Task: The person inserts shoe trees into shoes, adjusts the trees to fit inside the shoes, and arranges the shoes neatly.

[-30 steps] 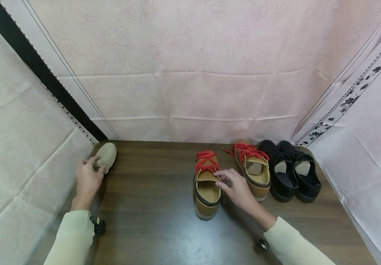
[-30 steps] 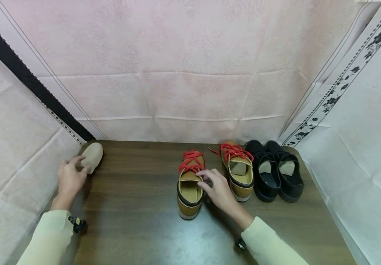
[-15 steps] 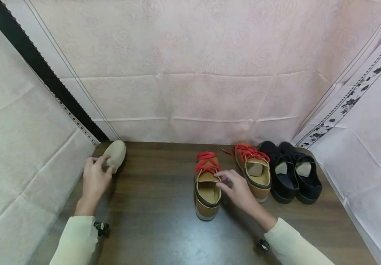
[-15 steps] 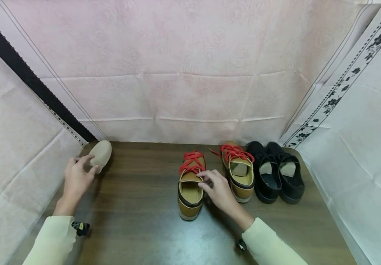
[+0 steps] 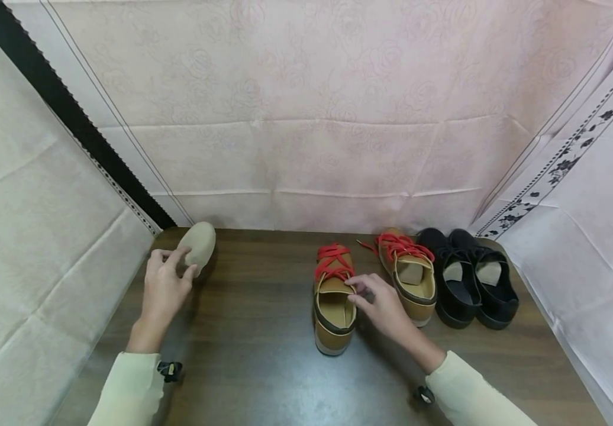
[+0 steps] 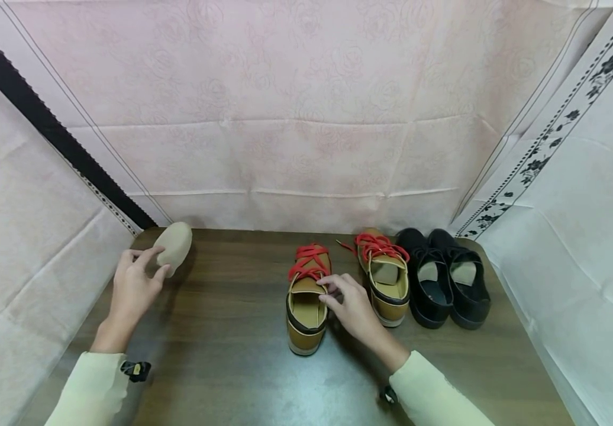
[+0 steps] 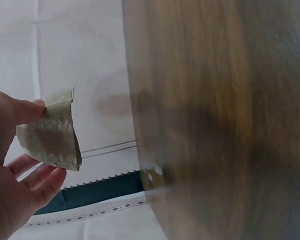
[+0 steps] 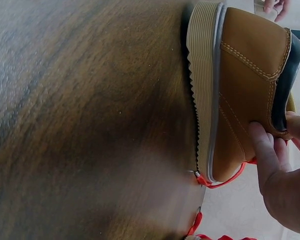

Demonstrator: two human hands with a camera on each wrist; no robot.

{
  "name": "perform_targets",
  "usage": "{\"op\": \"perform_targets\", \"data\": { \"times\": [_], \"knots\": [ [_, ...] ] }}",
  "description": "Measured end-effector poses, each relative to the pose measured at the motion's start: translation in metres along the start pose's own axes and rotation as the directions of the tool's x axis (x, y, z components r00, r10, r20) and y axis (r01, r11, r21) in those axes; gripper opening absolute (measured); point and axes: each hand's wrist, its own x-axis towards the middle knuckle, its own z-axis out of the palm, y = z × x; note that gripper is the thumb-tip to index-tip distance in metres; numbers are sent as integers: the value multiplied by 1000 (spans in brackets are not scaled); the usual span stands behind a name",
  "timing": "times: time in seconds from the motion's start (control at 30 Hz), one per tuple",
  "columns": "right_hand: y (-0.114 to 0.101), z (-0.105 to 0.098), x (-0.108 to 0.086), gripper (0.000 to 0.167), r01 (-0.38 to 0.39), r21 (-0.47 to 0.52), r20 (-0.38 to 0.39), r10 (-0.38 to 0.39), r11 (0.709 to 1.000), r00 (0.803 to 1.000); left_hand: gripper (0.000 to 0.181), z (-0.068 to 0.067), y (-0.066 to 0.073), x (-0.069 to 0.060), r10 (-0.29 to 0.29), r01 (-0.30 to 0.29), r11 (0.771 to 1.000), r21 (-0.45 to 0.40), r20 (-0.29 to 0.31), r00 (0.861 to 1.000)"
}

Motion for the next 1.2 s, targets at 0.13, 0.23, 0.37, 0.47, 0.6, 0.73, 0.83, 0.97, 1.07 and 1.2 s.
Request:
{"op": "perform_targets", "data": {
  "times": [0.13, 0.23, 0.37, 0.47, 0.6, 0.73, 0.83, 0.97, 1.07, 1.2],
  "knots": [
    [1, 1, 0, 30, 12, -2, -7, -12, 1000, 1000, 41, 0, 7, 0, 28, -28, 1000, -6, 11, 1000],
    [0, 0, 0, 30, 14, -2, -7, -14, 1000, 1000, 41, 0, 12, -1, 50, -50, 999, -11, 21, 999],
    [0, 0, 0, 30, 16, -2, -4, -16, 1000, 1000, 41, 1, 21, -2, 74, -74, 997, -27, 27, 997],
    [0, 0, 0, 30, 15, -6, -6, -15, 1000, 1000, 41, 2, 27, -2, 85, -84, 996, -37, 37, 996],
    [0, 0, 0, 30, 8, -9, -5, -8, 1000, 1000, 41, 4, 34, -5, 92, -90, 995, -43, 54, 994],
    [0, 0, 0, 30, 2, -7, 2, -2, 1000, 1000, 40, 4, 42, -6, 111, -108, 993, -50, 67, 992],
    [0, 0, 0, 30, -3, -5, 3, 3, 1000, 1000, 40, 4, 47, -5, 134, -130, 990, -51, 80, 988],
    [0, 0, 0, 30, -2, -4, 4, 2, 1000, 1000, 40, 3, 55, -4, 159, -154, 987, -52, 102, 982],
    [0, 0, 0, 30, -1, -2, 3, 1, 1000, 1000, 39, 1, 62, -4, 168, -162, 985, -59, 127, 978],
    [0, 0, 0, 30, -6, -1, 5, 6, 1000, 1000, 40, 0, 69, -6, 173, -163, 984, -69, 171, 970]
  ]
}}
